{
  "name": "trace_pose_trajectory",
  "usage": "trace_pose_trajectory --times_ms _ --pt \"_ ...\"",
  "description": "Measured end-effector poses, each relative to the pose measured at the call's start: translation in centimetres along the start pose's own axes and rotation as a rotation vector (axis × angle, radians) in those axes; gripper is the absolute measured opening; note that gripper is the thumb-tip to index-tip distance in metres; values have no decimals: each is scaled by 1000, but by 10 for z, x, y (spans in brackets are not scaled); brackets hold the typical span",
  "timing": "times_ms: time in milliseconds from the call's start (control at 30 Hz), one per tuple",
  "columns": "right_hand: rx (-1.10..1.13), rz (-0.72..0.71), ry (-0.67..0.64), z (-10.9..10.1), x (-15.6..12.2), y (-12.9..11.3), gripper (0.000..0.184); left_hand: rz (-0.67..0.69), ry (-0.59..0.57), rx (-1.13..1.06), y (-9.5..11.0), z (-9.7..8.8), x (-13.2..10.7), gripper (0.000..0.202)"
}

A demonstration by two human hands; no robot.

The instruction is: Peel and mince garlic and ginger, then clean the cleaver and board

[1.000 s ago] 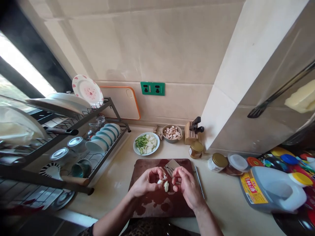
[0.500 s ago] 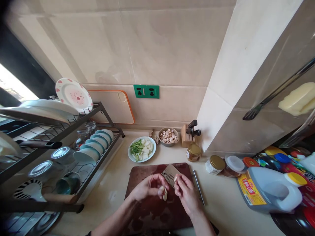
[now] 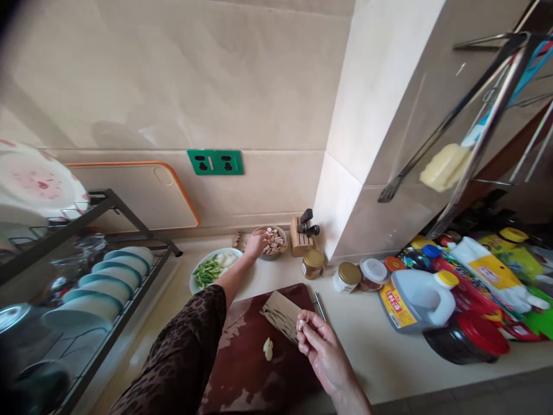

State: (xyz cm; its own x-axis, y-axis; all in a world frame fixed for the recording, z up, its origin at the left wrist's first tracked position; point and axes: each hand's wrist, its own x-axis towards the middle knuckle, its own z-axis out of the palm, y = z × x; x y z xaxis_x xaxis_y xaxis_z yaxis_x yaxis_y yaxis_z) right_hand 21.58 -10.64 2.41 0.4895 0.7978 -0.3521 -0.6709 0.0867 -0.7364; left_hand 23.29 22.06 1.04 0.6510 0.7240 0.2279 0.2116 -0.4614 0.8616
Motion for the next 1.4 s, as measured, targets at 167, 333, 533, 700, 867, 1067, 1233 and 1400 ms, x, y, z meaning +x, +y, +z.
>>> trace_pose_trajectory --times_ms 167,333,533,700,867,1067,1233,1400 --pt "34 -11 30 3 -5 -8 25 -21 12 -94 30 7 -68 7" --pt "-185 -98 -2 18 13 8 23 -255 -131 -715 57 1 -202 24" --pt "-671 -85 -254 45 26 39 27 -481 61 -1000 55 -24 -269 35" --pt "-757 -87 -460 65 23 59 24 -734 293 -1156 44 -46 -298 39" --pt "-1014 -285 -713 81 20 72 16 -766 420 -1144 41 -53 -327 41" --pt "-932 -142 -700 80 22 76 20 -672 298 -1052 45 -64 -340 39" --pt "-696 58 -484 60 26 80 27 -583 367 -967 48 -59 -332 37" --pt "-629 87 -398 50 23 82 29 -563 313 -967 48 -50 -323 41"
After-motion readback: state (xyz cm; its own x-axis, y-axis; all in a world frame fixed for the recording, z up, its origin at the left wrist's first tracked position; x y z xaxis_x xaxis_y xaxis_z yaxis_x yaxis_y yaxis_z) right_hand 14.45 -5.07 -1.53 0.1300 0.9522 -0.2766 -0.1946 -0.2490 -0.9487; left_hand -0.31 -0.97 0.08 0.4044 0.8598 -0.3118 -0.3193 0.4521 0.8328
